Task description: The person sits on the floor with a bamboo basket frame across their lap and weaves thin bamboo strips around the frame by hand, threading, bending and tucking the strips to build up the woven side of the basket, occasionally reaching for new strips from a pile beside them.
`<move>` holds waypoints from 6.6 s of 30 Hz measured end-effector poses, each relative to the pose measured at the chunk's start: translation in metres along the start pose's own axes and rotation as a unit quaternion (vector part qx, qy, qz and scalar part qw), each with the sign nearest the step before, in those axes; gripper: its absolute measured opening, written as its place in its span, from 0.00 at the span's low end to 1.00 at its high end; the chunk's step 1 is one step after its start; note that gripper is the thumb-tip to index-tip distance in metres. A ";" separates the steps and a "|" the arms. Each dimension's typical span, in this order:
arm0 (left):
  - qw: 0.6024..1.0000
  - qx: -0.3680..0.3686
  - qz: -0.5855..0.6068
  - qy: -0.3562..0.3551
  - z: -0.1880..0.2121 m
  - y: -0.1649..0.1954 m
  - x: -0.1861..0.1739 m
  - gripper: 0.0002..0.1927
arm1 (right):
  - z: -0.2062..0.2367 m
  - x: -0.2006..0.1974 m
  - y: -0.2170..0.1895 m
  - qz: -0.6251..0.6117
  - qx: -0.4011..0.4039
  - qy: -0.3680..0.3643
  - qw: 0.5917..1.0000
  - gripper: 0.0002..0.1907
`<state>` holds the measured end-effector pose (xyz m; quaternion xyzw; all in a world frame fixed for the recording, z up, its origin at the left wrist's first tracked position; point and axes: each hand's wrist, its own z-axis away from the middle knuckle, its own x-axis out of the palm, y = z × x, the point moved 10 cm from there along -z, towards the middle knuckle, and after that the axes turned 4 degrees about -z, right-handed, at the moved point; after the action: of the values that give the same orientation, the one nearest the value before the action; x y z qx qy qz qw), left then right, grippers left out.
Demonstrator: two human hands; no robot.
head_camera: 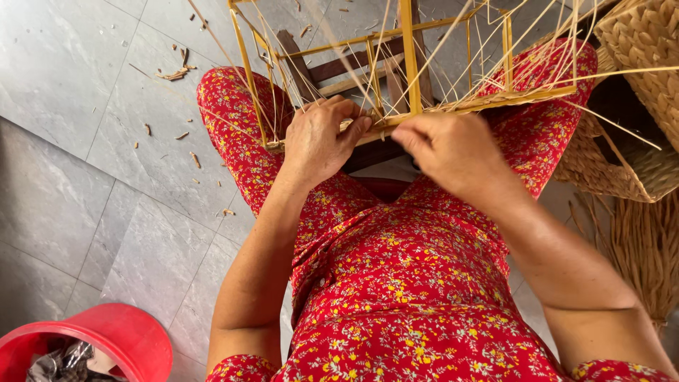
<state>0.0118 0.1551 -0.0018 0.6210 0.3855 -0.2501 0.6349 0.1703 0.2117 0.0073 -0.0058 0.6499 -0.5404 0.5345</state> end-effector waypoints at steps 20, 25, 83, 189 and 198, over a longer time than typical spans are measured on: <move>0.998 0.043 0.044 0.011 0.004 0.014 -0.009 0.10 | 0.033 0.067 0.093 -0.427 0.134 -0.098 0.889 0.11; 0.998 -0.013 0.050 0.043 0.007 0.002 -0.011 0.06 | 0.045 0.078 0.068 -0.419 0.147 -0.091 0.891 0.10; 0.993 0.020 -0.079 0.082 0.007 0.018 -0.001 0.20 | -0.049 0.008 -0.013 0.002 -0.037 0.041 0.998 0.07; 0.984 -0.002 -0.085 0.156 0.016 0.040 0.010 0.12 | -0.055 -0.009 -0.003 -0.021 -0.083 -0.069 0.994 0.09; 0.988 0.001 -0.063 0.142 0.014 0.042 0.010 0.22 | -0.052 -0.004 -0.002 0.069 -0.056 -0.044 0.995 0.08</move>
<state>0.0530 0.1472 0.0144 0.6252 0.5103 -0.1994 0.5558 0.1345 0.2489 0.0030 -0.0148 0.6541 -0.4641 0.5971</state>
